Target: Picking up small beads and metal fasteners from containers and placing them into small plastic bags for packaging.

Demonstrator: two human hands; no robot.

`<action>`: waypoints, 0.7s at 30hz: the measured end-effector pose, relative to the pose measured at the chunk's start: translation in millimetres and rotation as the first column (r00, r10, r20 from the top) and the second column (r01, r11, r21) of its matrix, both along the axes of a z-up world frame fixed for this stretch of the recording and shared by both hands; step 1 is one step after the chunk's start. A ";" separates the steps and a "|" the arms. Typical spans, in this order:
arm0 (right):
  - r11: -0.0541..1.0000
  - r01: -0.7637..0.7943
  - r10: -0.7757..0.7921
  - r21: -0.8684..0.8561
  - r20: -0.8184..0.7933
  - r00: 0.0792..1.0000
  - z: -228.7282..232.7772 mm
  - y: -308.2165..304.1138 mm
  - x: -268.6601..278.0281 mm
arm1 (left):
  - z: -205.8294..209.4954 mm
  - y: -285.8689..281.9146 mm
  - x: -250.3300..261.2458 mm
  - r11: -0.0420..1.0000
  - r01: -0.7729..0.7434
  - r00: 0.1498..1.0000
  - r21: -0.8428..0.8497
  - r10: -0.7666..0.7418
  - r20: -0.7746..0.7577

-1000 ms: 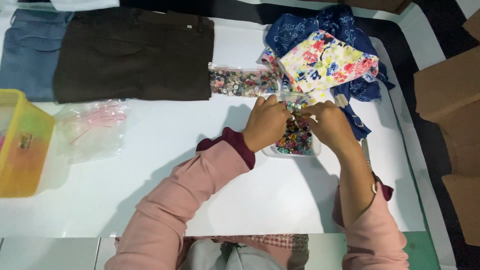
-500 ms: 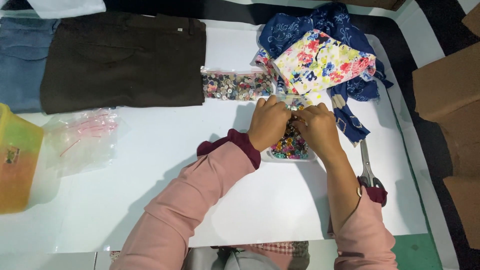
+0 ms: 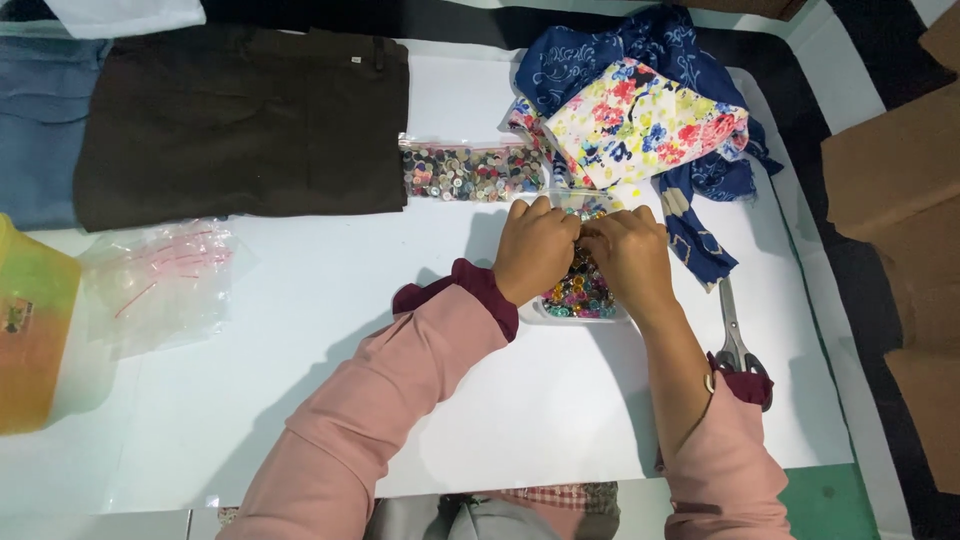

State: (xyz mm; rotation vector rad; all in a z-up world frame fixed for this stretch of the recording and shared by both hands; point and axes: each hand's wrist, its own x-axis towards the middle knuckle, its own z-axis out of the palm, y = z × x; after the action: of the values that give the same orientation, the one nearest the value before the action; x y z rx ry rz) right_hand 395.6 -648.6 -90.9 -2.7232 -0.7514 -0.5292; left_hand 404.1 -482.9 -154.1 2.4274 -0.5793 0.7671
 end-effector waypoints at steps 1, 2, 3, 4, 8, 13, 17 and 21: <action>1.000 0.000 0.000 -0.001 -0.002 1.000 -0.6 -0.4 -0.7 | 4.3 0.9 -3.8 1.000 0.000 1.000 -0.001 0.000 -0.002; 1.000 0.015 -0.015 -0.014 -0.006 1.000 -0.4 -0.2 -0.3 | 9.6 2.3 -6.3 1.000 0.003 1.000 0.006 -0.003 -0.028; 0.999 0.029 -0.030 -0.028 -0.010 1.000 0.0 0.1 0.1 | 15.0 3.8 -8.7 1.000 0.006 0.999 0.013 -0.005 -0.053; 0.999 0.031 -0.031 -0.027 -0.007 0.999 -1.3 0.2 1.2 | 13.9 4.4 -8.2 1.000 0.007 0.999 0.014 -0.006 -0.051; 0.999 0.031 -0.031 -0.038 0.018 0.999 -2.9 0.8 1.9 | 12.6 4.5 -8.5 1.000 0.002 0.998 0.029 0.000 -0.064; 0.999 0.018 -0.016 -0.044 0.049 0.999 -1.6 2.3 1.1 | 19.5 6.0 -13.2 1.000 -0.019 0.999 0.024 0.020 -0.049; 0.994 -0.006 0.006 0.110 0.004 1.000 3.2 2.5 0.1 | 32.7 8.7 -20.3 0.999 -0.034 0.999 -0.022 0.034 0.024; 0.939 -0.051 0.057 0.339 -0.008 0.998 4.5 0.5 -4.0 | 47.2 15.4 -32.4 0.992 -0.032 0.997 -0.119 0.039 0.061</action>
State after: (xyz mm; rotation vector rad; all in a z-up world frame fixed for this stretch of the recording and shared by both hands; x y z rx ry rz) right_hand 391.6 -648.2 -86.4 -2.3787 -0.6587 -0.5643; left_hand 371.7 -467.5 -106.9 2.3177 -0.5016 0.8707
